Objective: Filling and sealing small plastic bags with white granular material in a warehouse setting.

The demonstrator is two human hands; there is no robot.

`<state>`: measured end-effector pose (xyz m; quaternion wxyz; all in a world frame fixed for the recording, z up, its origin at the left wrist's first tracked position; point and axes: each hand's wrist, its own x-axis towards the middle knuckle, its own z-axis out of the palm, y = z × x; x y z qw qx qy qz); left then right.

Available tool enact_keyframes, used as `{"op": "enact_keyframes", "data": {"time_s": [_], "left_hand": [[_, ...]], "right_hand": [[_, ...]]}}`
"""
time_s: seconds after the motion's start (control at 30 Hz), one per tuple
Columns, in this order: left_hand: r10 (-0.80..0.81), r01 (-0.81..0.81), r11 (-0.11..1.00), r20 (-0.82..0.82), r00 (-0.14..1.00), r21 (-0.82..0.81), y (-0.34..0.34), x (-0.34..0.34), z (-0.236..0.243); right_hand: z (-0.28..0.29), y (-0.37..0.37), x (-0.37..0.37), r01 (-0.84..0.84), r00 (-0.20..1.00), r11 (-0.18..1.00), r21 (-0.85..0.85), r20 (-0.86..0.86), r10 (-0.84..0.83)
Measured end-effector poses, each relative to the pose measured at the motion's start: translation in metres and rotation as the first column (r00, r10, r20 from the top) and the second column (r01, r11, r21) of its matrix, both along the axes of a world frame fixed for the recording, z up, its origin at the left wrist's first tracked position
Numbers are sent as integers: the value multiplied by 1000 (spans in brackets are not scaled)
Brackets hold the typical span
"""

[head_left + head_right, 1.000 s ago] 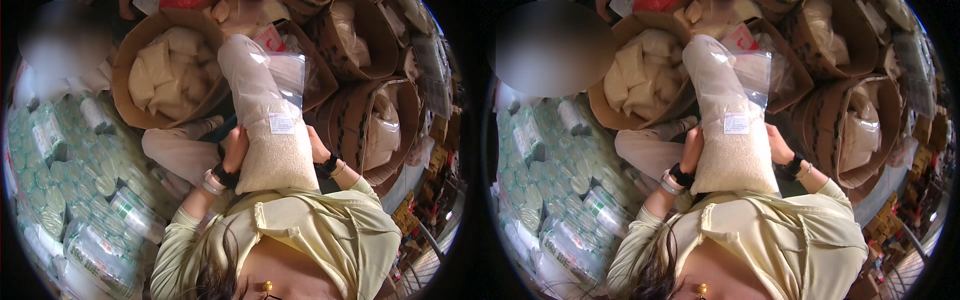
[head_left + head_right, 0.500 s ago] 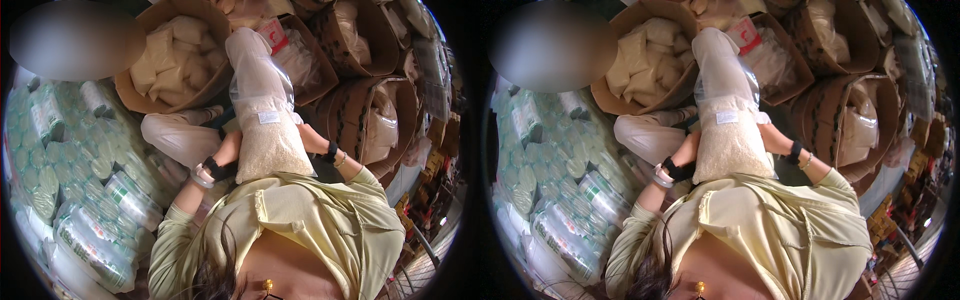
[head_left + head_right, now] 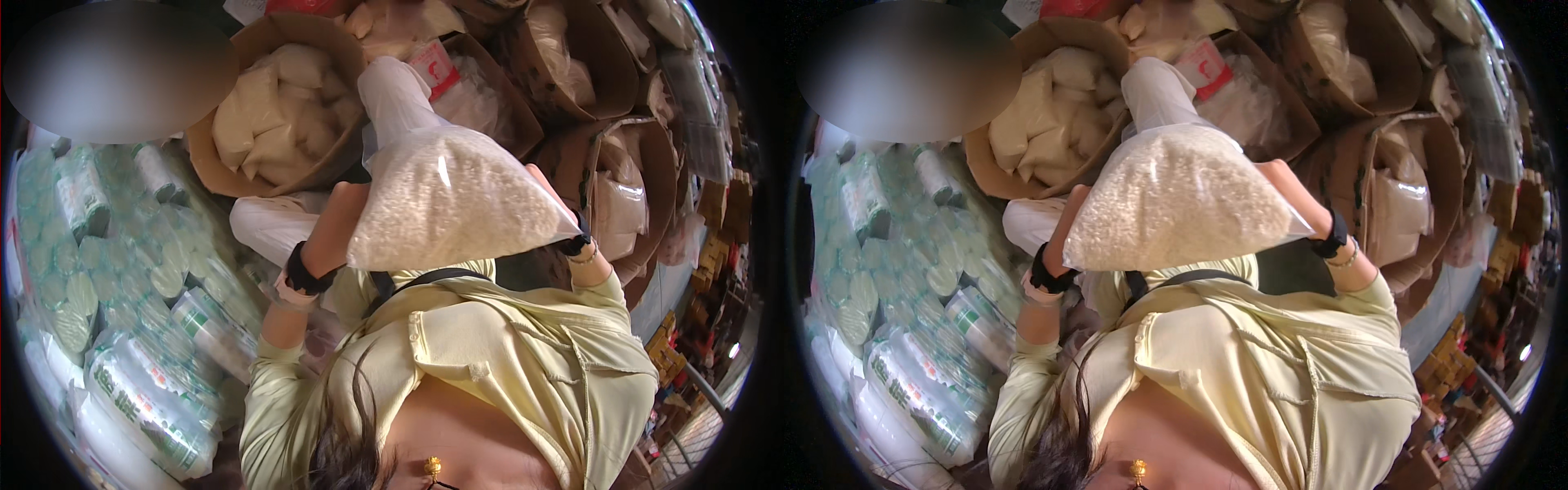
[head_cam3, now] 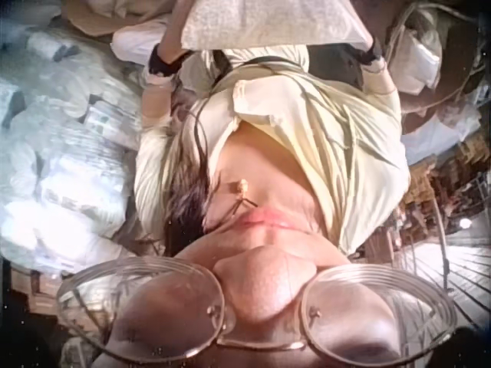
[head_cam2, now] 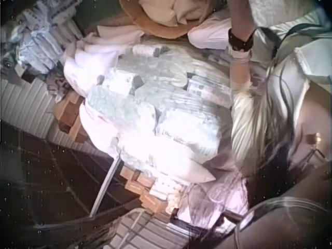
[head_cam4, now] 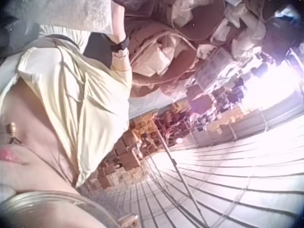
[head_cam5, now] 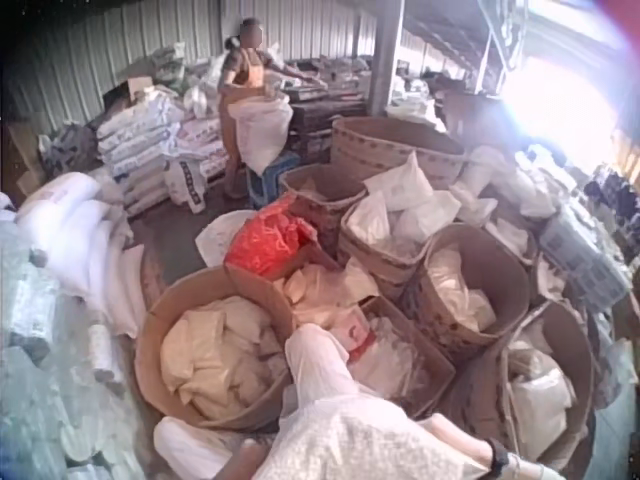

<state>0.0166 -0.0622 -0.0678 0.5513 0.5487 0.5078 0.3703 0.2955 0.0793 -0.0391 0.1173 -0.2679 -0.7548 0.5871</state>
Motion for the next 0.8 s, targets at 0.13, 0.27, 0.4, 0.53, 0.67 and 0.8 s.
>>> {"op": "enact_keyframes", "data": {"time_s": [0.13,0.27,0.4,0.53,0.67,0.8], "left_hand": [[136,-94,970,-179,974,226,-1,27,-7],[135,-47,947,-261,956,319,-9,53,-82],[167,-143,986,-469,868,86,-29,68,-82],[277,-248,960,-579,767,130,-27,69,-90],[330,-268,943,-646,688,197,-18,64,-84],[153,-118,988,-768,622,101,-12,57,-88]], "right_hand": [[-9,-12,5,144,964,876,-461,-135,-229],[-91,-10,36,75,996,986,-146,50,-68],[-104,-23,35,-110,923,988,107,380,62],[-114,-24,31,-113,914,951,287,407,-14],[-116,-17,21,-130,889,878,462,447,-103],[-115,-11,9,-158,885,811,563,445,-136]]}}
